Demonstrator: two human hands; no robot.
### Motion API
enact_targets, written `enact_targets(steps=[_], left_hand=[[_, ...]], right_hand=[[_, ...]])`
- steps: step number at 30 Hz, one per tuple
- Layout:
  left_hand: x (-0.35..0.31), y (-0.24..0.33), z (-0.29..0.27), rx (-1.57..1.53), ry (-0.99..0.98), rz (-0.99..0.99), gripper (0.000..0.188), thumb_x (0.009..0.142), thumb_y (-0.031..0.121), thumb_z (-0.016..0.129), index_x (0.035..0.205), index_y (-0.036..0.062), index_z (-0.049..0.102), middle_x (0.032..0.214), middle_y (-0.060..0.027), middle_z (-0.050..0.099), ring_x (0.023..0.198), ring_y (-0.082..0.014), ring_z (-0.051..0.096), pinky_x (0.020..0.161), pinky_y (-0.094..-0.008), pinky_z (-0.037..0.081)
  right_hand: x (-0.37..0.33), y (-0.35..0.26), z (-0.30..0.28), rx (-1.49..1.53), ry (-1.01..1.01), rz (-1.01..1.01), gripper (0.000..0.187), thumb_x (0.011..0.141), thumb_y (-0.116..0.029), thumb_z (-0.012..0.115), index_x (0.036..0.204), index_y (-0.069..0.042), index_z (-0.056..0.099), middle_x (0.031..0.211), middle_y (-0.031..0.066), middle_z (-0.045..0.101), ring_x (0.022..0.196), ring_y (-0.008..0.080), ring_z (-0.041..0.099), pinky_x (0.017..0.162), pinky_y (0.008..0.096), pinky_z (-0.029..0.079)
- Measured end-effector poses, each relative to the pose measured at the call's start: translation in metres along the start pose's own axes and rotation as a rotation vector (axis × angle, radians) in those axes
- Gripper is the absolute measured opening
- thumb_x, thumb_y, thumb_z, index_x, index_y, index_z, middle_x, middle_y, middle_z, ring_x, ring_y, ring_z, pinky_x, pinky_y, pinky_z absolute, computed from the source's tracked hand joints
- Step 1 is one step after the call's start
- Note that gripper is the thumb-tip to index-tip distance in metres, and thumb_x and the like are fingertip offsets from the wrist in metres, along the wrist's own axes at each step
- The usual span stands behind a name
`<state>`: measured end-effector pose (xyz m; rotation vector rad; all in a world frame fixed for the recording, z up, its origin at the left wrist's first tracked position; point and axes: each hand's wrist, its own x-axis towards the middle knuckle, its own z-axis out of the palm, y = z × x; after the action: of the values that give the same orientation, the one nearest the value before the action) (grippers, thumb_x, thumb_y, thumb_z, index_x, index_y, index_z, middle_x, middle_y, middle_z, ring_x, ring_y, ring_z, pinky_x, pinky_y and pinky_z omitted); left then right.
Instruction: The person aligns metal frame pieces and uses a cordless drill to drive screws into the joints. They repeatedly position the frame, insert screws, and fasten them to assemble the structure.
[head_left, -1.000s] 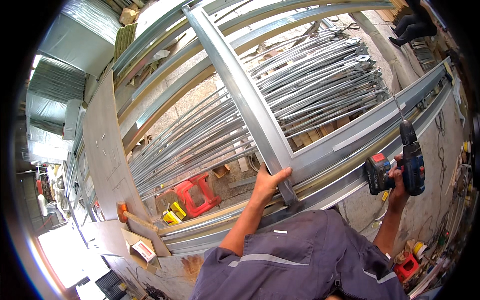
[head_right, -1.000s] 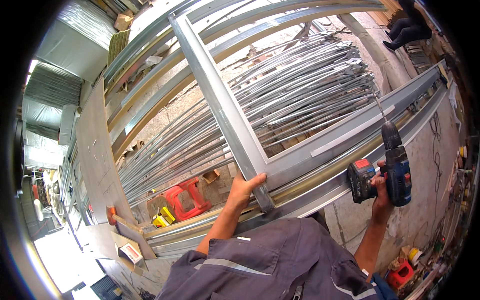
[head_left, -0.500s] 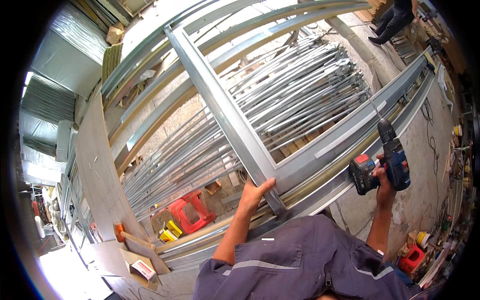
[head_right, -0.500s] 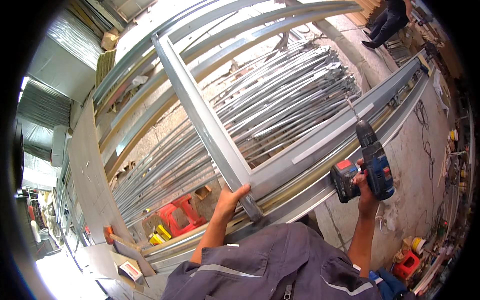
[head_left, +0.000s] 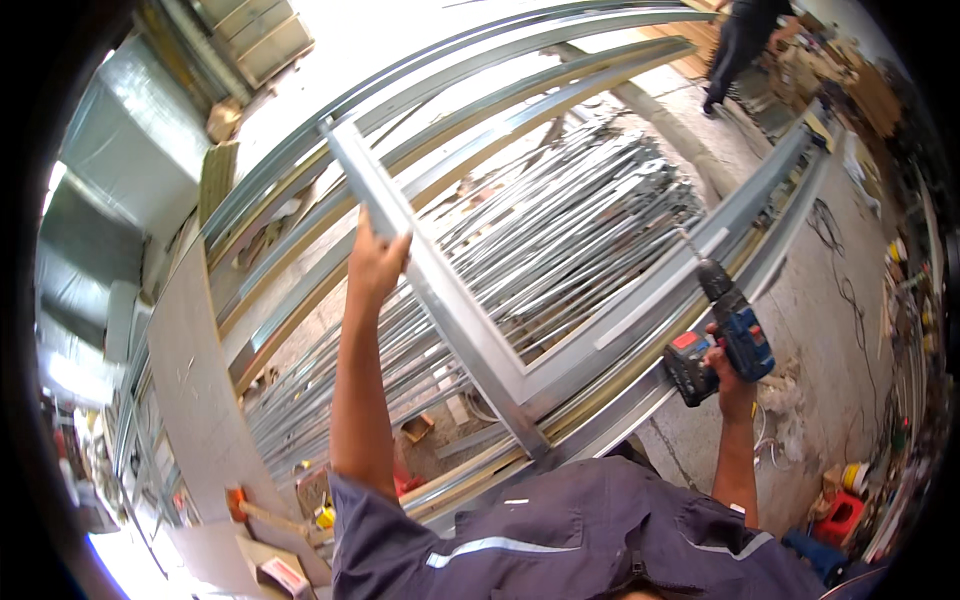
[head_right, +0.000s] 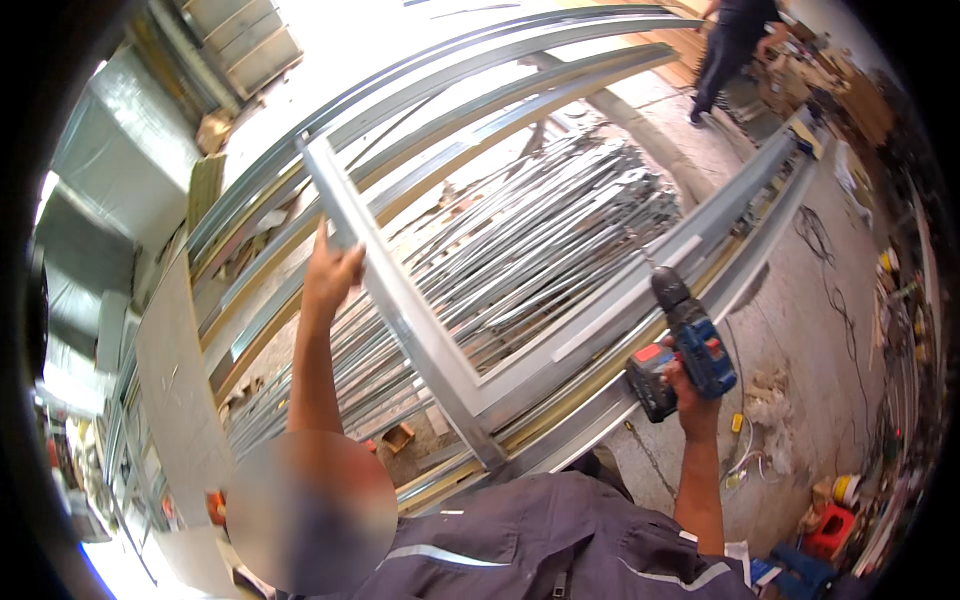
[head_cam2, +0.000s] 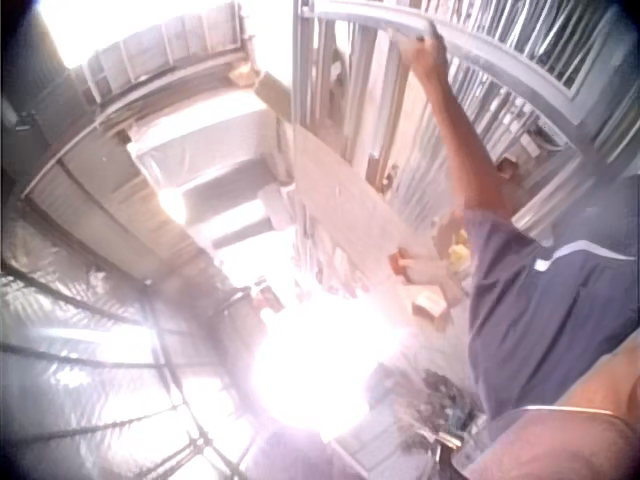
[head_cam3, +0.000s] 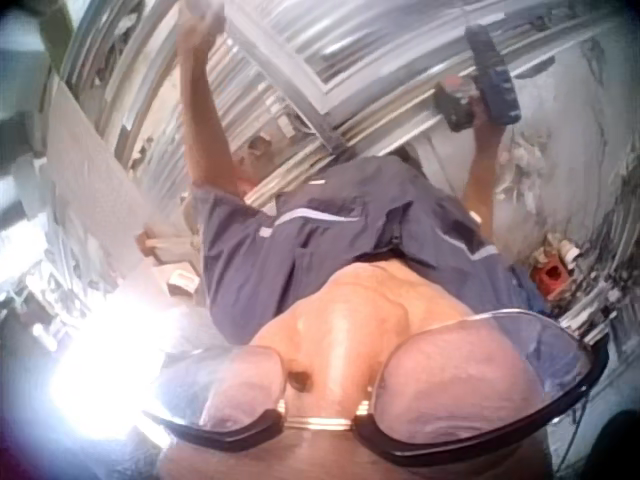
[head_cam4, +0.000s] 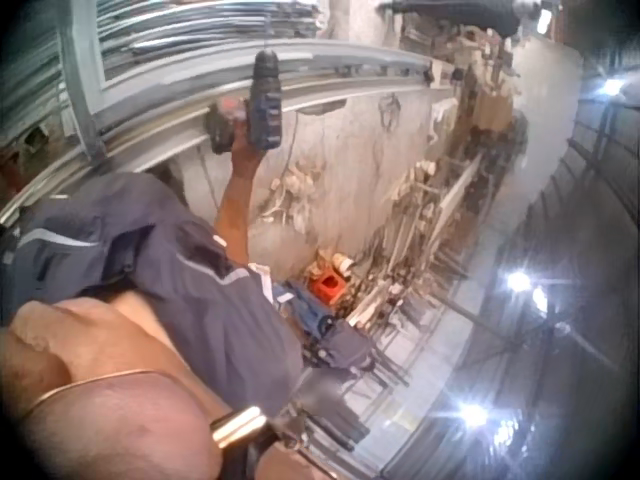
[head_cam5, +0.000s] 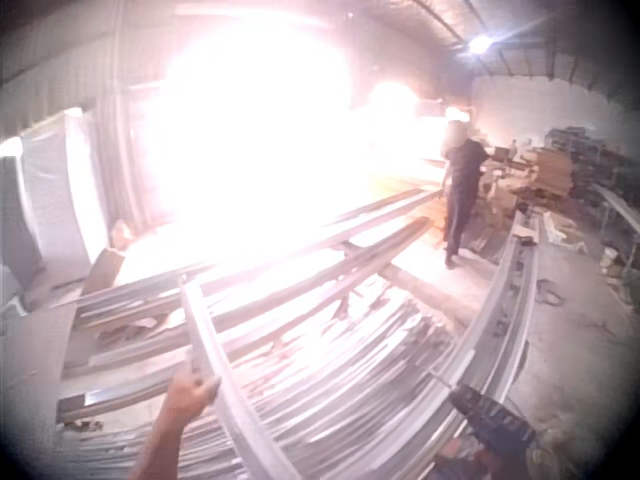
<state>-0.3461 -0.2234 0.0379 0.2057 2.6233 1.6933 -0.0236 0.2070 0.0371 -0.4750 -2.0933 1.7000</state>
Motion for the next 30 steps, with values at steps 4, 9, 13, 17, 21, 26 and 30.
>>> enact_targets(steps=[4,9,13,17,21,26,30], left_hand=[[0.083,0.037,-0.028,0.082,0.078,-0.015,0.054,0.087,0.010,0.070,0.130,-0.0069,0.041,0.071,-0.0120,0.065,0.053,-0.0179,0.062,0.045,-0.0304,0.051],[0.100,0.049,-0.026,0.135,0.062,-0.085,0.058,0.089,0.015,0.071,0.130,-0.0141,0.041,0.070,-0.0127,0.065,0.053,-0.0163,0.062,0.043,-0.0278,0.050],[0.017,0.056,0.004,0.034,0.063,-0.006,0.084,0.091,0.026,0.070,0.150,-0.0125,0.024,0.068,-0.0126,0.066,0.057,-0.0128,0.061,0.047,-0.0258,0.047],[-0.080,0.008,0.035,-0.125,0.118,-0.095,0.061,0.092,0.025,0.071,0.137,-0.0086,0.047,0.068,-0.0042,0.060,0.058,-0.0091,0.055,0.054,-0.0247,0.045],[-0.159,-0.045,0.072,-0.297,0.155,-0.265,0.045,0.095,0.023,0.068,0.126,-0.0069,0.055,0.084,-0.0057,0.062,0.071,-0.0104,0.058,0.063,-0.0255,0.049],[-0.237,-0.057,0.105,-0.492,0.044,-0.574,0.061,0.096,0.033,0.068,0.133,-0.0102,0.046,0.112,-0.0175,0.065,0.098,-0.0215,0.064,0.079,-0.0337,0.055],[-0.256,-0.057,0.116,-0.588,-0.065,-0.687,0.081,0.090,0.042,0.072,0.138,-0.0135,0.038,0.120,-0.0231,0.061,0.107,-0.0285,0.064,0.089,-0.0385,0.054]], right_hand=[[0.001,0.002,-0.001,0.033,-0.010,-0.057,0.022,0.096,-0.020,0.066,0.110,-0.004,0.060,0.117,0.0090,0.063,0.077,0.0081,0.058,0.073,0.0265,0.050],[-0.001,0.004,-0.002,-0.006,-0.014,-0.092,0.022,0.097,-0.020,0.065,0.111,-0.003,0.060,0.117,0.0100,0.063,0.078,0.0083,0.058,0.073,0.0268,0.050],[0.001,0.007,0.001,0.048,-0.008,-0.075,0.026,0.097,-0.020,0.064,0.117,-0.003,0.059,0.118,0.0101,0.063,0.077,0.0084,0.057,0.073,0.0264,0.050],[0.005,0.026,-0.004,0.098,-0.034,-0.080,0.032,0.098,-0.019,0.064,0.124,-0.002,0.057,0.118,0.0106,0.063,0.077,0.0088,0.057,0.073,0.0262,0.050],[0.004,0.008,-0.004,-0.004,0.007,-0.099,0.016,0.096,-0.019,0.065,0.092,-0.004,0.064,0.116,0.0129,0.064,0.077,0.0119,0.057,0.075,0.0297,0.048],[0.006,0.001,0.001,-0.023,-0.029,-0.151,0.017,0.094,-0.020,0.067,0.094,-0.002,0.065,0.109,0.0112,0.065,0.079,0.0116,0.057,0.078,0.0290,0.046],[0.010,-0.001,0.004,-0.042,-0.037,-0.110,0.037,0.093,-0.020,0.068,0.121,0.004,0.060,0.083,0.0030,0.060,0.078,0.0101,0.056,0.077,0.0262,0.044]])
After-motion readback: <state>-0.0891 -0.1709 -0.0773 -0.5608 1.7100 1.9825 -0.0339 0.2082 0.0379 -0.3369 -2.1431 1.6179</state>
